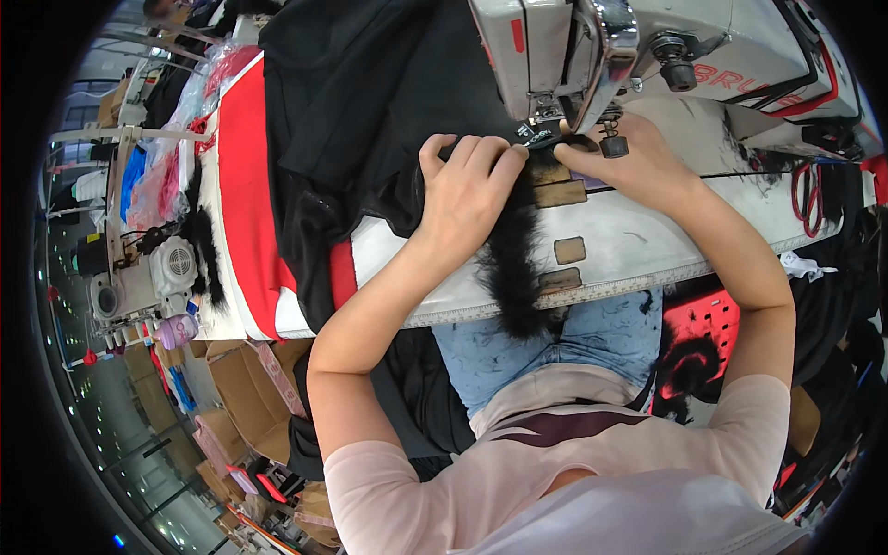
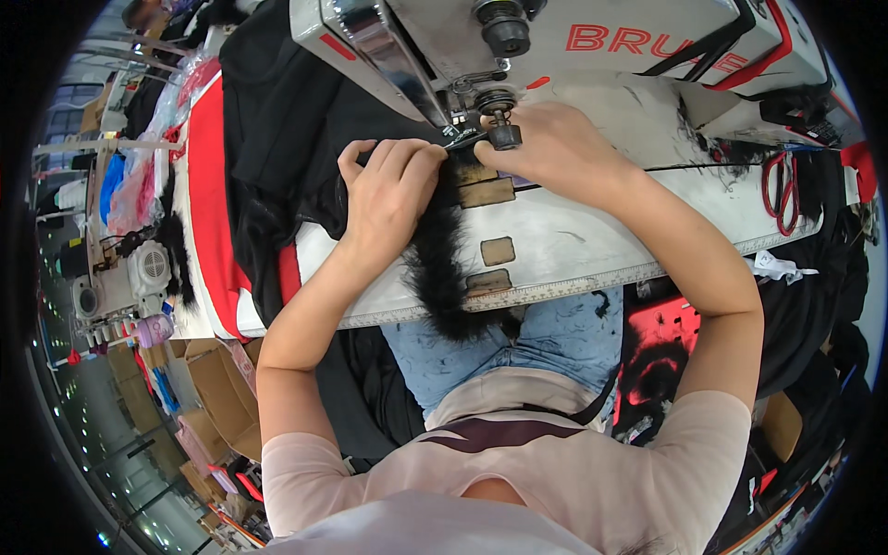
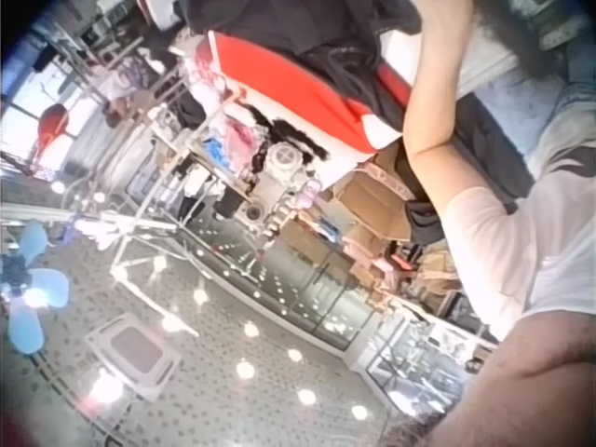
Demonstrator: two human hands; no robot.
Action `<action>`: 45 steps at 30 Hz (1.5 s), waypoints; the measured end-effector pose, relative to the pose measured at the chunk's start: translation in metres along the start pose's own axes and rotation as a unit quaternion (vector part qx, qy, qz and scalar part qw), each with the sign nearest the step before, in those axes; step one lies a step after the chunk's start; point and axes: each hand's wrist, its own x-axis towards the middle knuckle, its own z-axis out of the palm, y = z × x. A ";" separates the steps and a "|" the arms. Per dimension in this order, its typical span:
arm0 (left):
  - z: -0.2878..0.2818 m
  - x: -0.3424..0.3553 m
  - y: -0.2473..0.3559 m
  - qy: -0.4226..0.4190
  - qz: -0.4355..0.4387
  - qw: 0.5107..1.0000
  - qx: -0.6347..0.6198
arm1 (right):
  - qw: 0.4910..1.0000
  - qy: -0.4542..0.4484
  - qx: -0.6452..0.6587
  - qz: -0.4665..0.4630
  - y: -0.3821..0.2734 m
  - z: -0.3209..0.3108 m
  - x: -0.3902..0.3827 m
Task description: The person is using an industrial sewing machine to sew black faux fur trim onto a black fabric garment.
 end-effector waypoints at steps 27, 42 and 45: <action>0.001 0.009 0.007 -0.010 0.036 0.992 0.117 | 0.991 0.076 0.006 0.111 -0.002 0.014 -0.004; 0.000 0.009 -0.011 -0.042 0.054 0.997 0.021 | 0.990 0.053 0.000 0.131 0.000 0.006 0.000; -0.004 0.011 -0.012 -0.054 0.052 0.997 0.020 | 0.989 0.063 0.017 0.129 0.000 0.006 0.001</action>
